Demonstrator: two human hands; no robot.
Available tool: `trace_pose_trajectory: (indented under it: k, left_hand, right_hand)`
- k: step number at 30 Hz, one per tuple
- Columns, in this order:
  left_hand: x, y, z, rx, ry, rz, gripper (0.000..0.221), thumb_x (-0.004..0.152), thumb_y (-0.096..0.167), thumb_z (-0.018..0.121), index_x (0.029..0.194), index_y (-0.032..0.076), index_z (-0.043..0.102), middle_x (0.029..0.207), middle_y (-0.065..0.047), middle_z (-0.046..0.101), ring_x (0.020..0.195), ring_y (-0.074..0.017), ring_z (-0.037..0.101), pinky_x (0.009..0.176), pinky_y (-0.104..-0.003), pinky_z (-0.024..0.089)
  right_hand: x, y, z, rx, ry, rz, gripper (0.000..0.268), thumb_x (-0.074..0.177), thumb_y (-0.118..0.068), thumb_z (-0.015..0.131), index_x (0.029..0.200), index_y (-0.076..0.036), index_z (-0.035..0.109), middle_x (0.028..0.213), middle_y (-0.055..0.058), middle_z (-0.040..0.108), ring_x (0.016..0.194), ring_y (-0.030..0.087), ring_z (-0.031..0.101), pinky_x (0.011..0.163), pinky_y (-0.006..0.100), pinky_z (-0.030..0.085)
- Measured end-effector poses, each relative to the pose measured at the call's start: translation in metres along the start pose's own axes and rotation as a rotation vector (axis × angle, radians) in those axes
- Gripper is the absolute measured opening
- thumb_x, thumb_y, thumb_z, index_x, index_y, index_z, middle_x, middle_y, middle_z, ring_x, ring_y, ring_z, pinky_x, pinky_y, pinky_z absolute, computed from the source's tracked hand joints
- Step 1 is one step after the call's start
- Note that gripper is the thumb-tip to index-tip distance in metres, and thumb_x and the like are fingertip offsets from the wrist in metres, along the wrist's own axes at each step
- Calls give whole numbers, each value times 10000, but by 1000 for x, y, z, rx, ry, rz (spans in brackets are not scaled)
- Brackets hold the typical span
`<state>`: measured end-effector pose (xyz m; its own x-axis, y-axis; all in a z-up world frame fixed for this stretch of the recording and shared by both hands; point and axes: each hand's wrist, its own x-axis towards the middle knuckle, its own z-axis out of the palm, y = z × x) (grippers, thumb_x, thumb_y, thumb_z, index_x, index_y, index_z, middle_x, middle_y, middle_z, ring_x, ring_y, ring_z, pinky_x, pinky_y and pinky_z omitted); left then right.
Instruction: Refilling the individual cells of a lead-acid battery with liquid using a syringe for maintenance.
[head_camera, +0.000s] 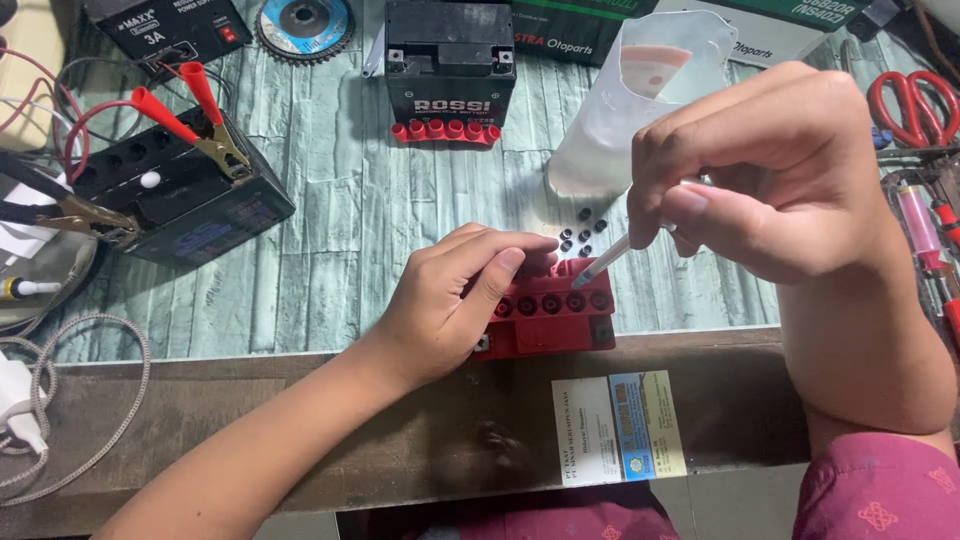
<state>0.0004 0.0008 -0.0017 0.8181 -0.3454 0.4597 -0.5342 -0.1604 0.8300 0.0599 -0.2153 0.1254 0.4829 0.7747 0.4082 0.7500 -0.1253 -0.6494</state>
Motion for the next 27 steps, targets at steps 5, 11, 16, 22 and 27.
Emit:
trace_pose_trajectory:
  k: [5,11,16,22,27]
  left_hand:
    - [0,-1,1,0,8,-11,321,1082,166,434,1226,-2,666,1118,-126,747,1056,-236,708,950,-333,569]
    - [0,0,0,-8,0,2,319,1089,165,427,1243,14,662,1114,-114,748,1027,-222,704,930,-320,563]
    - [0,-1,1,-3,10,21,311,1088,160,430,1226,12,666,1121,-118,750,1026,-232,710,929,-333,567]
    - [-1,-3,2,0,22,22,312,1086,153,437,1232,-6,662,1126,-126,747,1027,-238,710,931,-334,567]
    - [-1,-4,3,-5,24,37,309,1086,147,440,1233,-12,659,1140,-134,746,1024,-246,712,920,-339,571]
  right_hand:
    - [0,5,1,-6,-29,5,355,952,-99,473,677,70,621,627,145,648,482,198,568,494,263,427]
    - [1,1,3,7,-6,-8,336,908,-21,445,645,90,623,560,166,602,399,184,528,433,244,379]
    - [-1,2,4,57,43,-17,336,896,-36,435,637,126,573,529,186,553,389,213,480,443,277,351]
    - [-1,7,4,32,2,-12,346,932,-49,449,662,104,601,611,186,622,454,224,536,479,279,394]
    - [-1,8,4,50,-6,-4,355,938,-63,444,665,109,592,601,190,603,446,229,510,486,289,381]
